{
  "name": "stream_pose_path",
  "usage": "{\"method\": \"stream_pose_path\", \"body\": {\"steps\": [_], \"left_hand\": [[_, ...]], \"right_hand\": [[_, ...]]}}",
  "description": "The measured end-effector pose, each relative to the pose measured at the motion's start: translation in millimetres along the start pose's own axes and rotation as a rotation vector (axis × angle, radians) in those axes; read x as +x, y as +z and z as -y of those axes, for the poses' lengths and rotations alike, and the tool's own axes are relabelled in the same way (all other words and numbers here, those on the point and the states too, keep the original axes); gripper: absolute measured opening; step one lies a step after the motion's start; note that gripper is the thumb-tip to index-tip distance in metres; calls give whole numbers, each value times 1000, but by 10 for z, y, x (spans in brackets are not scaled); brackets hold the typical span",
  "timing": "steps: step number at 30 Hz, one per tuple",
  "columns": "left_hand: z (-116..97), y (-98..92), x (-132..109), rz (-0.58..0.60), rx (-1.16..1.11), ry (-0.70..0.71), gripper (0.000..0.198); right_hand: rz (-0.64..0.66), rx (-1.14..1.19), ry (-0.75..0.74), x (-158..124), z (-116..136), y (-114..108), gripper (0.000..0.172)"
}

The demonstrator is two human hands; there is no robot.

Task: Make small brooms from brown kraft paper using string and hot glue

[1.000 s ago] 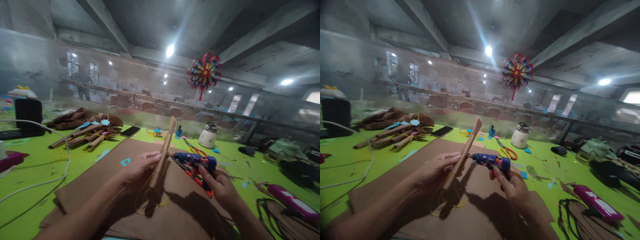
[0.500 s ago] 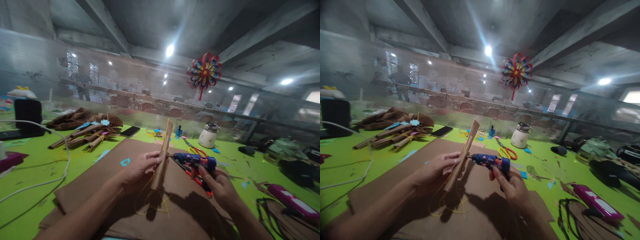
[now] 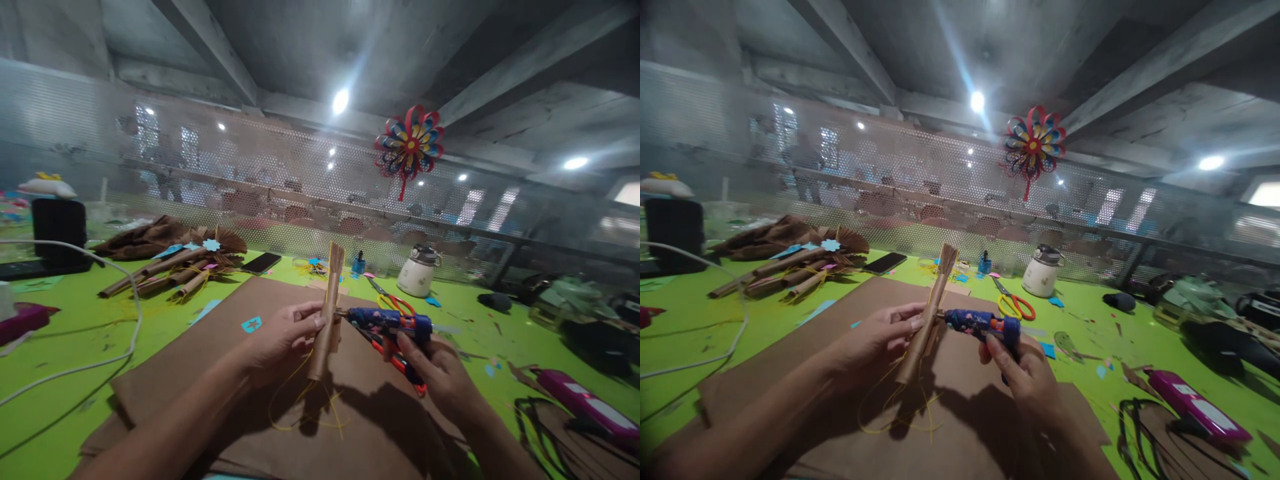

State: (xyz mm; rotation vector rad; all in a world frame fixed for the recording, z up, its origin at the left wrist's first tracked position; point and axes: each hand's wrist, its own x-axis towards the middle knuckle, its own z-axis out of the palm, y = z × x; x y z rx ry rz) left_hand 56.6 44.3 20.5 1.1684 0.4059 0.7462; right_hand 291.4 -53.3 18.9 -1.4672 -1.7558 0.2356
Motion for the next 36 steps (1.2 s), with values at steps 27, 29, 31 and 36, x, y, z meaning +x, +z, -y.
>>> {"method": "stream_pose_path", "body": {"steps": [27, 29, 31, 36], "left_hand": [[1, 19, -14, 51, -34, -11, 35], [3, 18, -14, 56, -31, -4, 35], [4, 20, -16, 59, -29, -2, 35], [-2, 31, -21, 66, -42, -31, 34]], "right_hand": [[18, 52, -25, -22, -123, -3, 51], [37, 53, -26, -31, -125, -18, 50], [34, 61, -20, -38, -108, -25, 51], [-33, 96, -18, -23, -27, -6, 52]]}}
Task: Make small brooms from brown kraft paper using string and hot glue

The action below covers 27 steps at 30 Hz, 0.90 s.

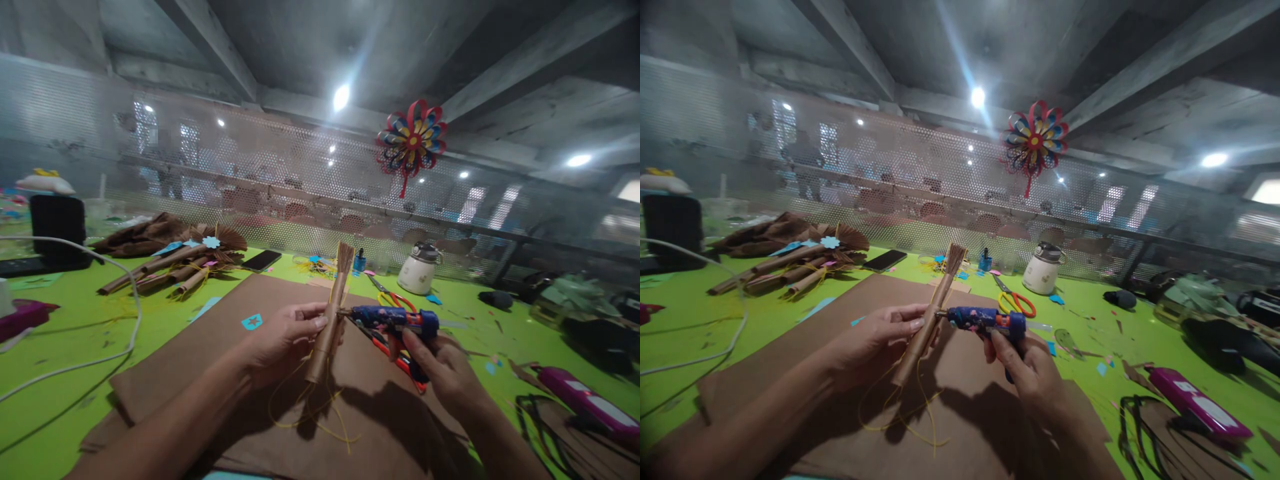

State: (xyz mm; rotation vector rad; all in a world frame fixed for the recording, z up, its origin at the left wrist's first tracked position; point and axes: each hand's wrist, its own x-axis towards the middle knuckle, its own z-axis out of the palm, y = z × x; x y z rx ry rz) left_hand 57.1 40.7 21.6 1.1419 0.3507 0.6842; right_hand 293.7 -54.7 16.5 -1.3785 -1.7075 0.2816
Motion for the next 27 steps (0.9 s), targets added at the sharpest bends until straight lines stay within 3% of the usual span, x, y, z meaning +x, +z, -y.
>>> {"method": "stream_pose_path", "body": {"steps": [17, 27], "left_hand": [[-20, -18, -4, -15, 28, -26, 37], [-2, 12, -17, 20, -36, -46, 39]], "right_hand": [[79, 6, 76, -39, -5, -41, 52], [-20, 203, 130, -16, 59, 53, 50]]}}
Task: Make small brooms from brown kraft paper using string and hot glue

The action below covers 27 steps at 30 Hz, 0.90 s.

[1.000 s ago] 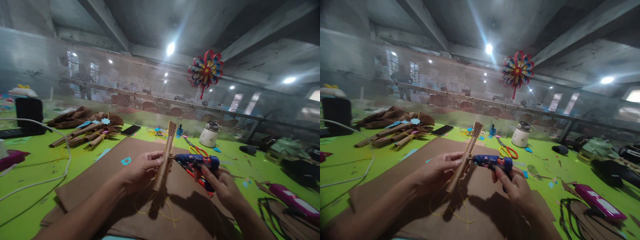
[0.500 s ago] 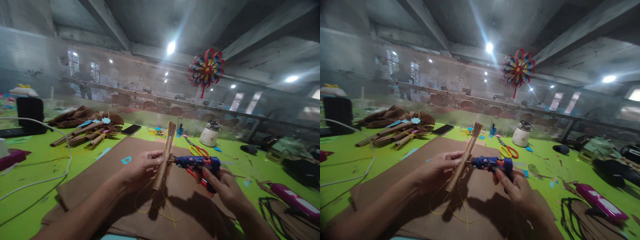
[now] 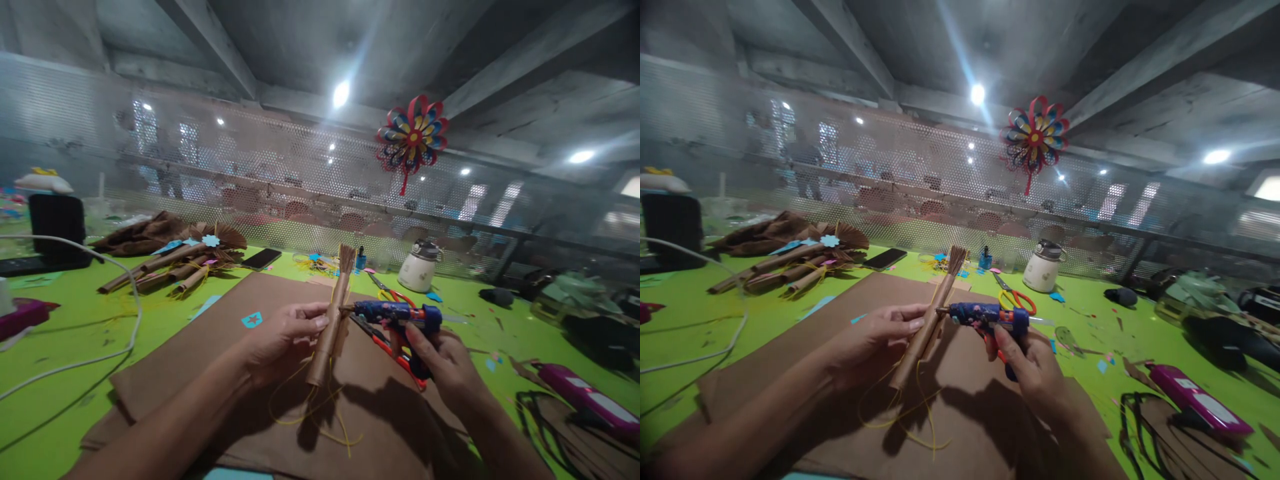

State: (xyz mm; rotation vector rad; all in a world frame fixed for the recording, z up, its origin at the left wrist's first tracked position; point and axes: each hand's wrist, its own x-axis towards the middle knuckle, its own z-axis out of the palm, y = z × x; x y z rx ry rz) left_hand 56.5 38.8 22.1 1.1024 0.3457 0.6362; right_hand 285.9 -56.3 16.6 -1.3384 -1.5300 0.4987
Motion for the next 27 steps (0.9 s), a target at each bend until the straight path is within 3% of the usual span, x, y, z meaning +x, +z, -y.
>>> {"method": "stream_pose_path", "body": {"steps": [27], "left_hand": [[-16, 98, -45, 54, -106, 19, 32]], "right_hand": [[-7, 95, 54, -2, -73, -13, 51]]}}
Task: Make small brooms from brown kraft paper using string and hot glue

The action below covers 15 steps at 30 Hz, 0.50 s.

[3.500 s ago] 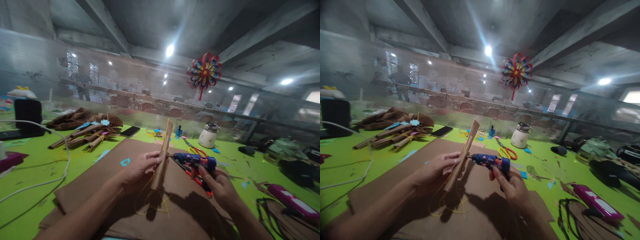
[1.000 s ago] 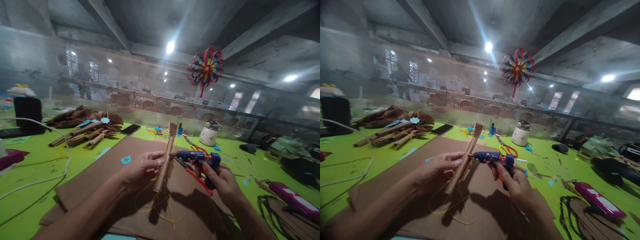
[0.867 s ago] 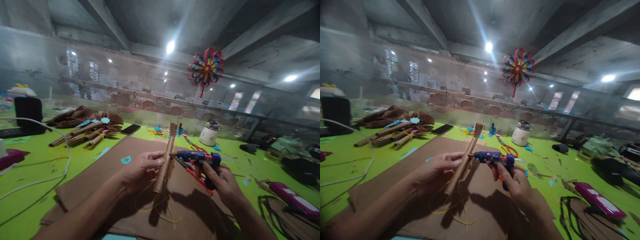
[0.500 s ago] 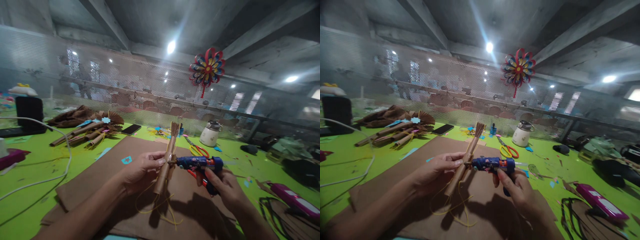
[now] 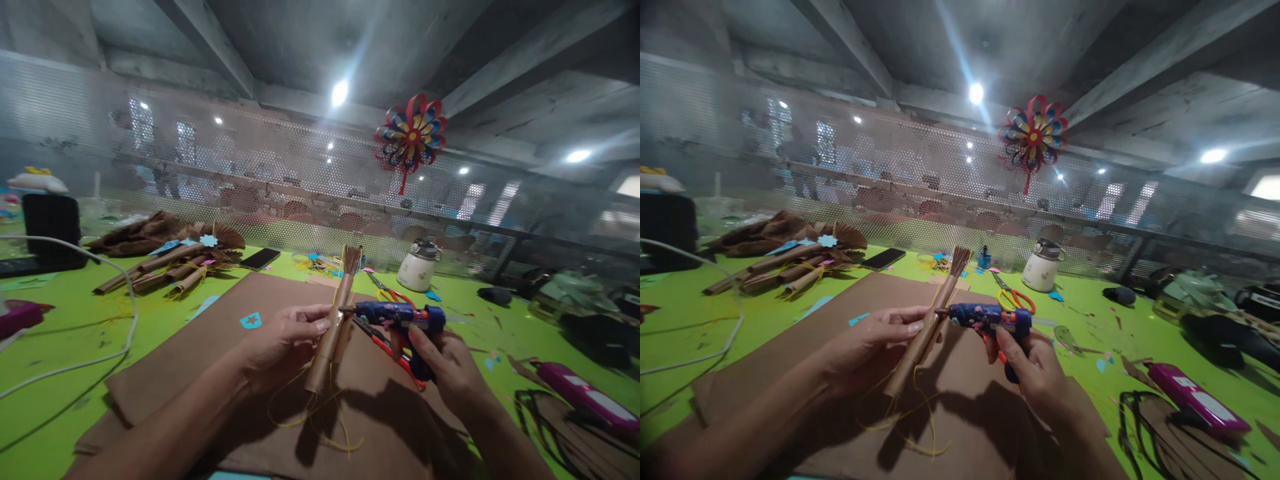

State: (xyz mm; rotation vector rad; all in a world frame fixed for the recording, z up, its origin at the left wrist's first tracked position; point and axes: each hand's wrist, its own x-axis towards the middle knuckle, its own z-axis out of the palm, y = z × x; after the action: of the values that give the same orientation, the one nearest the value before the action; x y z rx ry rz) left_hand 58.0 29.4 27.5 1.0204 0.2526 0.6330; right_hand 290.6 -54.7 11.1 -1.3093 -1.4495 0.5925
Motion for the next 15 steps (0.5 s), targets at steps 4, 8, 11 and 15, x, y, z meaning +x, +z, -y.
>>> {"method": "stream_pose_path", "body": {"steps": [4, 8, 11, 15], "left_hand": [[-20, 14, -2, 2, -13, 5, 32], [-10, -11, 10, -22, -2, 19, 32], [-4, -28, 17, -31, 5, 31, 31], [-31, -24, 15, -28, 12, 44, 29]], "right_hand": [[18, -9, 5, -29, 34, 7, 51], [47, -59, -14, -52, 65, 14, 52], [38, -108, -51, -68, 88, 14, 53], [34, -171, -84, -91, 119, -1, 54]]}}
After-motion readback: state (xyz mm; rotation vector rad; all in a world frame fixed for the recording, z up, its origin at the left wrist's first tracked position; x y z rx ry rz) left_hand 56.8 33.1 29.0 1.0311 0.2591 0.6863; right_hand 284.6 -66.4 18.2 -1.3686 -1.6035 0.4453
